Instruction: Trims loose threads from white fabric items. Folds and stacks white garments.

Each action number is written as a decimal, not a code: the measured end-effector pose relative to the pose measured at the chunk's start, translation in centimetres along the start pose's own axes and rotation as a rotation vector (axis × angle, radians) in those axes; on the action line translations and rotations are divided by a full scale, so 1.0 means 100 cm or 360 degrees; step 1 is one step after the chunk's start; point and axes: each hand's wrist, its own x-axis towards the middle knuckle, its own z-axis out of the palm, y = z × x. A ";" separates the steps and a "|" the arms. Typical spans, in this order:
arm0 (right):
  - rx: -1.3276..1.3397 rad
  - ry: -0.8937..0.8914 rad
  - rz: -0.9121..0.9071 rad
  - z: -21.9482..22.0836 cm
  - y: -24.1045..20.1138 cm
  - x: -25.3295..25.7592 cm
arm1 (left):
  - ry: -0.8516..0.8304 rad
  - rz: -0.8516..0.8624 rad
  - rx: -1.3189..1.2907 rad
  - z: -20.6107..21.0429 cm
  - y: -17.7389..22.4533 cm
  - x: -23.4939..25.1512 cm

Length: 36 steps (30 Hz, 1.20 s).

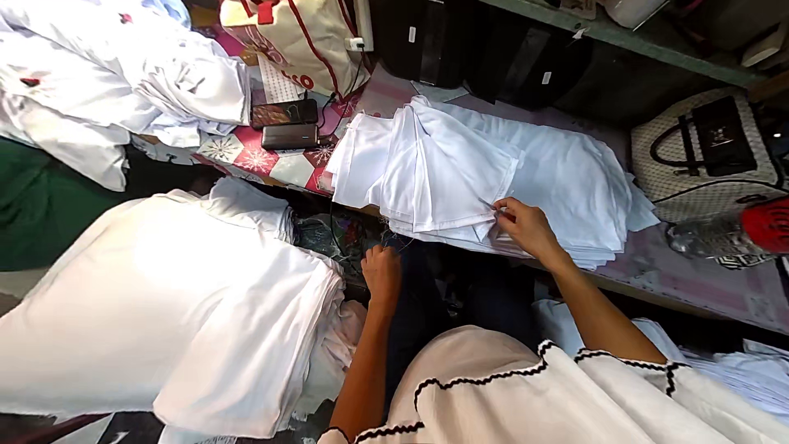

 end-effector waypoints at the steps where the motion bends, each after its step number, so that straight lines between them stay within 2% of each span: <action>1: 0.0208 0.0008 -0.0021 0.000 -0.009 -0.001 | 0.0158 0.0115 -0.0134 -0.001 0.012 -0.002; 3: 0.0710 -0.0149 0.0074 0.010 -0.028 0.001 | 0.0458 0.0414 -0.0365 0.011 0.039 0.003; 5: 0.1171 -0.0406 0.0267 0.032 -0.036 0.005 | 0.0503 0.0539 -0.0423 0.033 0.057 0.015; 7: 0.1390 -0.0619 0.0493 0.051 -0.032 0.011 | 0.0532 0.0563 -0.0398 0.057 0.057 0.029; 9: 0.1478 -0.0692 0.0648 0.059 -0.023 0.013 | 0.0677 0.0601 -0.0384 0.069 0.052 0.035; 13: 0.1459 -0.0706 0.0721 0.064 -0.013 0.009 | 0.0787 0.0608 -0.0484 0.076 0.044 0.034; 18: 0.1397 -0.0803 0.0740 0.066 -0.019 0.008 | 0.0598 0.0456 -0.0843 0.061 0.044 0.031; 21: 0.1405 -0.0841 0.0725 0.070 -0.027 0.011 | 0.0609 0.0408 -0.0909 0.059 0.046 0.027; 27: 0.1410 -0.0719 0.0725 0.078 -0.038 0.017 | 0.0624 0.0365 -0.0958 0.059 0.040 0.022; 30: 0.1398 -0.0641 0.0698 0.082 -0.037 0.016 | 0.0569 0.0335 -0.0844 0.055 0.034 0.017; 33: 0.1427 -0.0618 0.0662 0.078 -0.033 0.013 | 0.0154 0.0120 -0.0459 0.036 0.033 0.006; 34: 0.1406 -0.0605 0.0603 0.076 -0.033 0.011 | 0.0147 0.0105 -0.0360 0.033 0.034 0.003; 36: 0.1213 -0.0449 0.0318 0.076 -0.035 0.007 | 0.0424 0.0256 -0.0261 0.039 0.034 0.005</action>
